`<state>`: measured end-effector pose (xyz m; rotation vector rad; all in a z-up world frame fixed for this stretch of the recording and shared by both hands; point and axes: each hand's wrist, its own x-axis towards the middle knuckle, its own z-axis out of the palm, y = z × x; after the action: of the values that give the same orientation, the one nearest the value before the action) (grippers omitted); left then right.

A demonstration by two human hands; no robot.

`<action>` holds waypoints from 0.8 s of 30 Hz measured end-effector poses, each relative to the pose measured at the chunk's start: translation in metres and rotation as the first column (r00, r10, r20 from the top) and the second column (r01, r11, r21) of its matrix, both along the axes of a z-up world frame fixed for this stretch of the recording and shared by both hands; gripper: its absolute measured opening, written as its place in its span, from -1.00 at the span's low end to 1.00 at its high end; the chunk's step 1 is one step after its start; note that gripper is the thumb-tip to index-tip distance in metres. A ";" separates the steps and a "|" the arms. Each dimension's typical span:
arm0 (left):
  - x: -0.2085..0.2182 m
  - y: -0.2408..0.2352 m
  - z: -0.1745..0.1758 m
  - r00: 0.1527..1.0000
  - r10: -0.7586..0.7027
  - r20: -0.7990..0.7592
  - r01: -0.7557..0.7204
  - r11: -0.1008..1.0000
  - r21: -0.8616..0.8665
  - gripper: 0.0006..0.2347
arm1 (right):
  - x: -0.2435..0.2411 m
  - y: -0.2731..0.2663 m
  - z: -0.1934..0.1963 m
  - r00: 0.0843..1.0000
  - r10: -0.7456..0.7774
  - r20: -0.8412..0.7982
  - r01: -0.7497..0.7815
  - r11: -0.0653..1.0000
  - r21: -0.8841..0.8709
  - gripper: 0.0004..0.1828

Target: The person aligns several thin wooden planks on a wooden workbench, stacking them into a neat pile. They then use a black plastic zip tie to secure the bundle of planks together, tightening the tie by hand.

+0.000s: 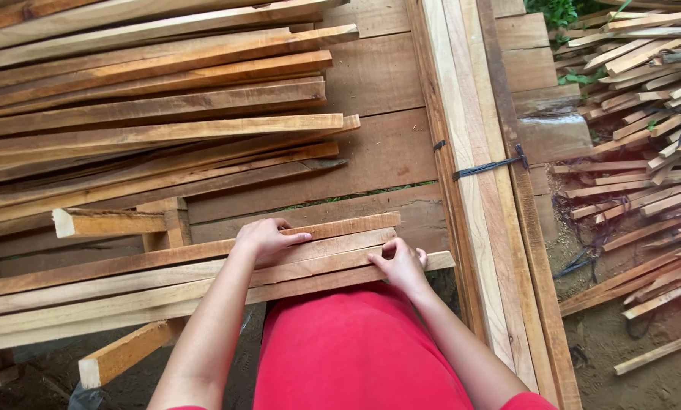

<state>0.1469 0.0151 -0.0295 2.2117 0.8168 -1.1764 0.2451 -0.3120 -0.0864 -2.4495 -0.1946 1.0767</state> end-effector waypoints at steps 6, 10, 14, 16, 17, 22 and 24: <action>-0.001 -0.002 0.009 1.000 0.018 0.011 -0.017 1.000 -0.008 -0.30 | 0.017 0.002 0.020 0.997 0.025 -0.078 -0.024 1.000 0.011 -0.34; -0.003 0.000 0.009 0.999 0.038 0.023 -0.038 0.999 -0.008 -0.29 | 0.033 -0.007 0.025 0.994 0.056 -0.091 -0.057 0.998 -0.011 -0.27; -0.004 -0.001 0.004 1.000 0.023 0.012 -0.023 0.999 -0.027 -0.27 | 0.052 -0.031 0.008 0.992 0.094 -0.079 -0.101 0.991 -0.089 -0.32; -0.003 0.003 0.005 1.000 0.017 0.011 -0.017 1.000 -0.020 -0.27 | 0.058 -0.031 0.002 0.990 0.126 -0.060 -0.132 0.985 -0.107 -0.34; -0.002 0.002 0.003 1.000 0.013 0.000 -0.013 1.000 -0.018 -0.27 | 0.058 -0.030 0.006 0.988 0.143 -0.056 -0.148 0.986 -0.082 -0.39; 0.001 0.004 0.003 1.000 0.022 -0.006 -0.022 1.000 -0.014 -0.28 | 0.072 -0.033 -0.019 0.969 0.226 0.097 -0.220 0.973 -0.064 -0.61; 0.000 0.005 -0.004 0.999 0.004 -0.046 -0.005 1.000 -0.026 -0.24 | 0.080 -0.015 -0.002 0.983 -0.089 -0.158 0.104 0.990 0.090 -0.26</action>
<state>0.1471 0.0203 -0.0333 2.1680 0.8202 -1.2325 0.3254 -0.3273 -0.0879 -2.2539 -0.0767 1.1784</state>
